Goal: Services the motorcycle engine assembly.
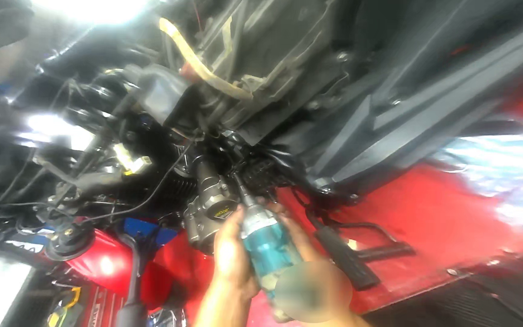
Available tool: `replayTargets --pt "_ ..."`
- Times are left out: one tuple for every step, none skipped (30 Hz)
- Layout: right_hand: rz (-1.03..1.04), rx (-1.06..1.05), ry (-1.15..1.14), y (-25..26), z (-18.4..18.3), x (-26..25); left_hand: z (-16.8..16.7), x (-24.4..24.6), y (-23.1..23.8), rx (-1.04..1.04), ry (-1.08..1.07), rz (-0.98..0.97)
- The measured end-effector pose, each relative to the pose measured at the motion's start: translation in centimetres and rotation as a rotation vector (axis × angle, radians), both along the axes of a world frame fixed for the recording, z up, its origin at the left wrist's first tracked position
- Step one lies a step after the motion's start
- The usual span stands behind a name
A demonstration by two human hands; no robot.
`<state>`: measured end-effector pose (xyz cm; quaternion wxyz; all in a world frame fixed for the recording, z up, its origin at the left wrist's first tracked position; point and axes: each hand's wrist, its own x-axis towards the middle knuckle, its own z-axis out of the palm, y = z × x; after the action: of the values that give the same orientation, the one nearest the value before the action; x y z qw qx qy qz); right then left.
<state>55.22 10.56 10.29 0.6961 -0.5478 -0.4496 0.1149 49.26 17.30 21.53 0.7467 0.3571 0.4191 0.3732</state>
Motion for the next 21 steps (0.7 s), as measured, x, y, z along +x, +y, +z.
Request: replayTargets --pt "-0.024 -0.014 -0.059 0.0 0.2 0.1 0.2 0.1 0.0 -0.024 -0.014 0.02" --pt "-0.02 -0.022 -0.078 0.0 0.4 0.2 0.3 0.2 -0.1 -0.033 -0.03 0.025" --pt "-0.004 -0.02 -0.064 0.1 0.5 0.4 0.3 0.3 -0.1 -0.033 -0.044 0.023" --pt "0.017 -0.01 -0.03 0.2 0.4 0.4 0.3 0.4 -0.1 -0.035 -0.059 0.019" --pt "0.039 0.002 0.008 0.3 0.2 0.3 0.2 0.5 -0.1 -0.04 -0.074 0.014" --pt "0.055 0.014 0.043 0.4 0.0 0.1 0.2 0.5 0.0 -0.038 -0.08 0.01" --pt "0.057 0.029 0.05 0.5 -0.1 -0.1 0.2 0.4 0.0 -0.032 -0.073 0.008" --pt "0.036 0.042 0.028 0.5 -0.1 -0.1 0.2 0.4 0.0 -0.022 -0.052 0.014" --pt "0.017 0.051 -0.006 0.6 -0.2 0.0 0.2 0.4 0.0 -0.019 -0.042 0.015" --pt "0.024 0.055 -0.023 0.6 -0.2 0.1 0.2 0.4 0.0 -0.02 -0.039 0.02" --pt "0.04 0.052 -0.017 0.5 -0.2 0.2 0.2 0.5 0.0 -0.02 -0.034 0.029" --pt "0.051 0.045 0.006 0.4 -0.1 0.2 0.2 0.6 -0.1 -0.023 -0.035 0.033" --pt "0.055 0.039 0.019 0.3 0.0 0.2 0.2 0.7 -0.1 -0.025 -0.032 0.039" --pt "0.039 0.044 0.001 0.4 -0.1 0.2 0.2 0.6 -0.1 -0.024 -0.033 0.033" --pt "0.016 0.053 -0.041 0.5 -0.2 0.3 0.1 0.4 0.0 -0.019 -0.045 0.01" --pt "0.003 0.054 -0.078 0.5 -0.3 0.4 -0.1 0.2 0.1 -0.009 -0.056 -0.005" --pt "-0.005 0.05 -0.103 0.5 -0.4 0.6 -0.2 0.1 0.2 0.003 -0.061 -0.012" --pt "-0.004 0.039 -0.107 0.4 -0.4 0.7 -0.3 0.2 0.1 0.008 -0.05 -0.005" --pt "0.005 0.031 -0.095 0.3 -0.3 0.8 -0.3 0.3 0.0 0.01 -0.027 0.006" --pt "0.017 0.032 -0.072 0.3 -0.2 0.9 -0.2 0.4 0.0 0.01 -0.015 0.012" --pt "0.022 0.041 -0.046 0.3 -0.2 0.9 -0.2 0.5 0.1 0.011 -0.016 0.009"
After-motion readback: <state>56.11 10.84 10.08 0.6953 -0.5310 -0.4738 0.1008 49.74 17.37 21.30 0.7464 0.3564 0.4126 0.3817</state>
